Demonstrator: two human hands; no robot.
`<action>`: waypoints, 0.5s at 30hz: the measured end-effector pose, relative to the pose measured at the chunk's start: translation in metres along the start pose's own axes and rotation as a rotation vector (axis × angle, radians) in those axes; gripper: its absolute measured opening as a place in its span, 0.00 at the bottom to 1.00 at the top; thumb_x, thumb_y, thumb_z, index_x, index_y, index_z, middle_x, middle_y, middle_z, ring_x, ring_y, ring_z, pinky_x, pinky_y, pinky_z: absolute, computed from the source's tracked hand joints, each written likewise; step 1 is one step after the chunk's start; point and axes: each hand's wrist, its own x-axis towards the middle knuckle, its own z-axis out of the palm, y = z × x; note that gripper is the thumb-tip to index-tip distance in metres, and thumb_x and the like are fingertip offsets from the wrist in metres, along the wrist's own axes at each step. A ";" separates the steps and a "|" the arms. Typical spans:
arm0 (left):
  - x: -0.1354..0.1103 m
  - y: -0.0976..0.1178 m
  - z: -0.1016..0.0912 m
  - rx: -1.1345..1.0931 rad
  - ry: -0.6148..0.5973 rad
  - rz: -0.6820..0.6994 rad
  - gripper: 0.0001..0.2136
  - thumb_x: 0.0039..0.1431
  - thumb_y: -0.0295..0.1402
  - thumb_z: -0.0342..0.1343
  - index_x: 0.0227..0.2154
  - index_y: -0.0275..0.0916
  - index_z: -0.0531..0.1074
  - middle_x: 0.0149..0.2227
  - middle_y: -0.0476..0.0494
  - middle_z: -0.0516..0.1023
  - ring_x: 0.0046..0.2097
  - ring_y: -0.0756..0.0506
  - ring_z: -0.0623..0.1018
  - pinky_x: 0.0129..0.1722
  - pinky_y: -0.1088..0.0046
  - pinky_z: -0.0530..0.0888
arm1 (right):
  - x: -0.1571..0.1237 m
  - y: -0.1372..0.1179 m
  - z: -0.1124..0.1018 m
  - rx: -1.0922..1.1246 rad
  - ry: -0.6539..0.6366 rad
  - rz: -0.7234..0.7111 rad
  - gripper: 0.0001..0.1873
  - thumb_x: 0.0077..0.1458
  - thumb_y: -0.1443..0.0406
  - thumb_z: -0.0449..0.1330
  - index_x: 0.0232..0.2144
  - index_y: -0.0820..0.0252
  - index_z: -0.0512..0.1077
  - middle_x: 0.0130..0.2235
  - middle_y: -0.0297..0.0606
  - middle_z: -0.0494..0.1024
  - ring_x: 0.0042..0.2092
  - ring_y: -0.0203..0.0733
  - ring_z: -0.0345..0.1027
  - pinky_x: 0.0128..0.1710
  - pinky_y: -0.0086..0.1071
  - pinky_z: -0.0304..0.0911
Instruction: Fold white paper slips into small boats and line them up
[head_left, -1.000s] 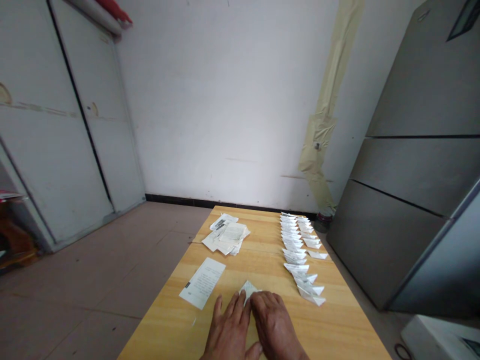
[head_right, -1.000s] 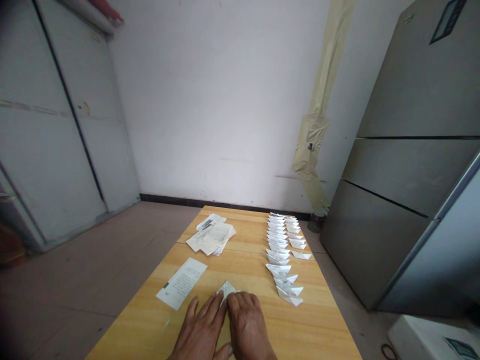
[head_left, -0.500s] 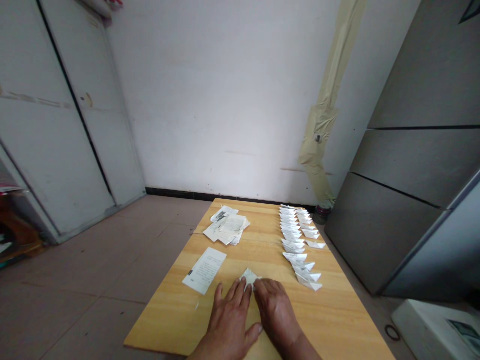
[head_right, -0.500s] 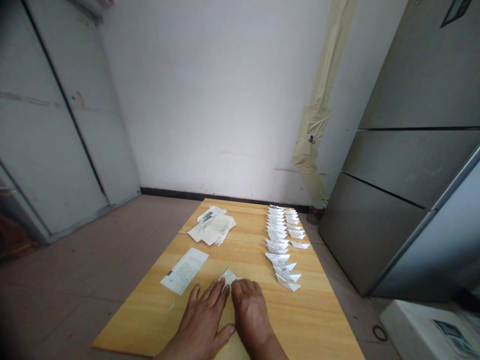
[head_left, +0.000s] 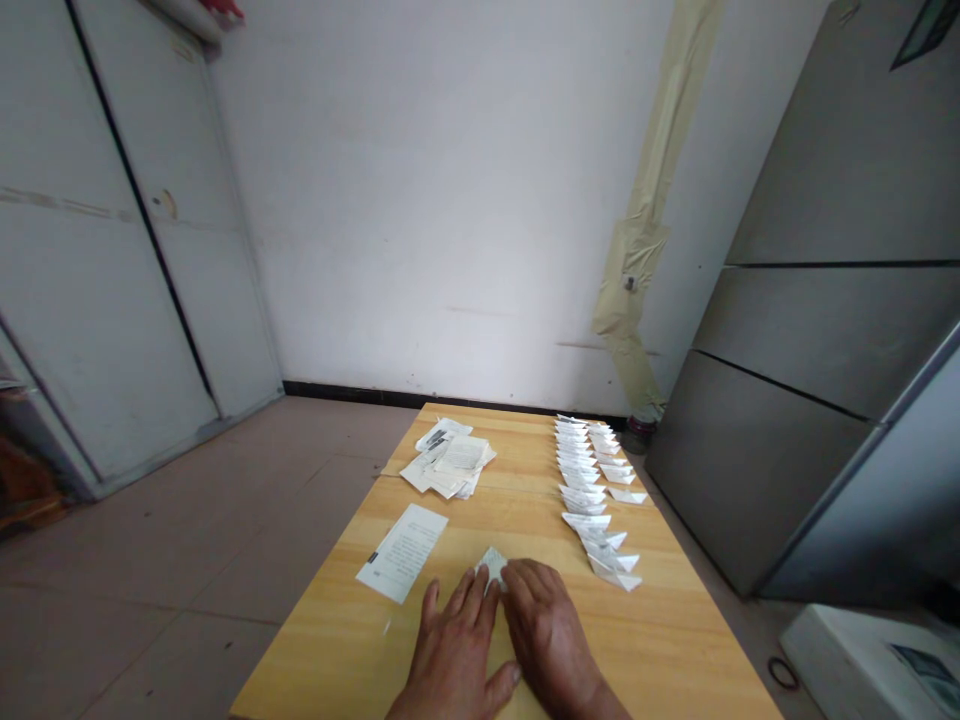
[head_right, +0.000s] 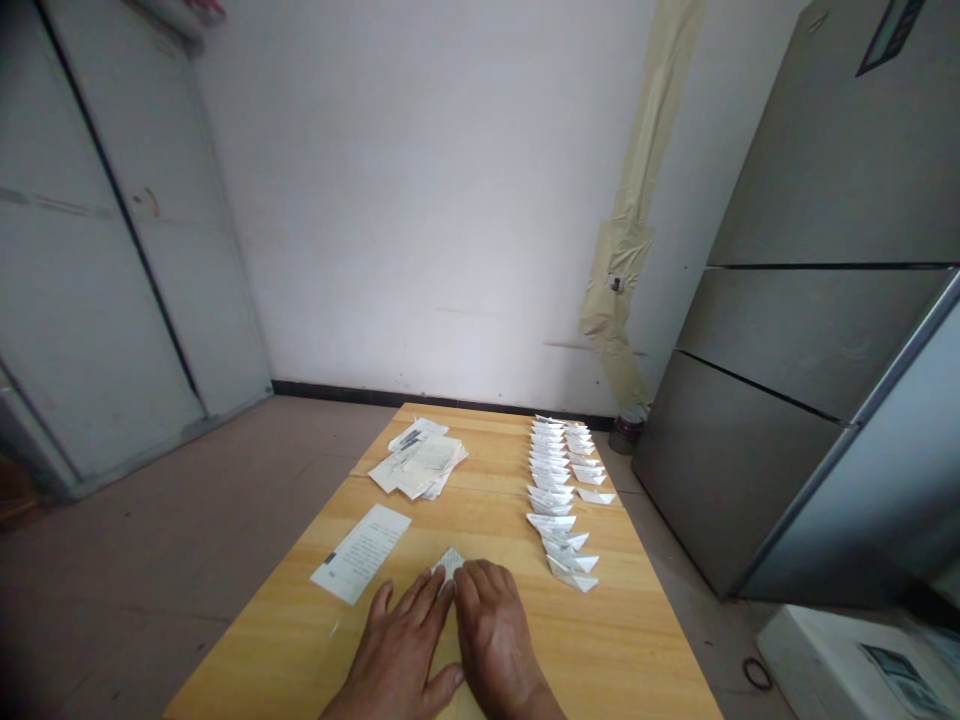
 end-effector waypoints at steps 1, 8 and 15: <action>0.000 0.000 0.000 -0.006 0.004 0.003 0.35 0.58 0.50 0.47 0.66 0.43 0.53 0.69 0.42 0.51 0.69 0.35 0.51 0.65 0.42 0.40 | 0.001 -0.001 0.000 0.029 -0.019 -0.022 0.13 0.57 0.76 0.54 0.42 0.58 0.68 0.40 0.39 0.77 0.42 0.44 0.68 0.45 0.36 0.60; 0.000 0.002 -0.001 -0.011 0.027 0.003 0.34 0.58 0.50 0.47 0.65 0.43 0.56 0.68 0.42 0.52 0.68 0.35 0.53 0.65 0.42 0.41 | 0.001 -0.002 0.003 0.091 -0.106 0.023 0.12 0.57 0.75 0.56 0.41 0.58 0.70 0.39 0.37 0.78 0.40 0.43 0.69 0.44 0.35 0.60; -0.001 0.000 -0.001 -0.017 0.026 0.008 0.33 0.58 0.52 0.47 0.65 0.44 0.57 0.68 0.41 0.52 0.69 0.35 0.52 0.65 0.41 0.40 | 0.002 -0.001 0.003 0.039 -0.123 0.036 0.08 0.58 0.74 0.58 0.38 0.57 0.70 0.37 0.35 0.77 0.39 0.42 0.68 0.42 0.34 0.58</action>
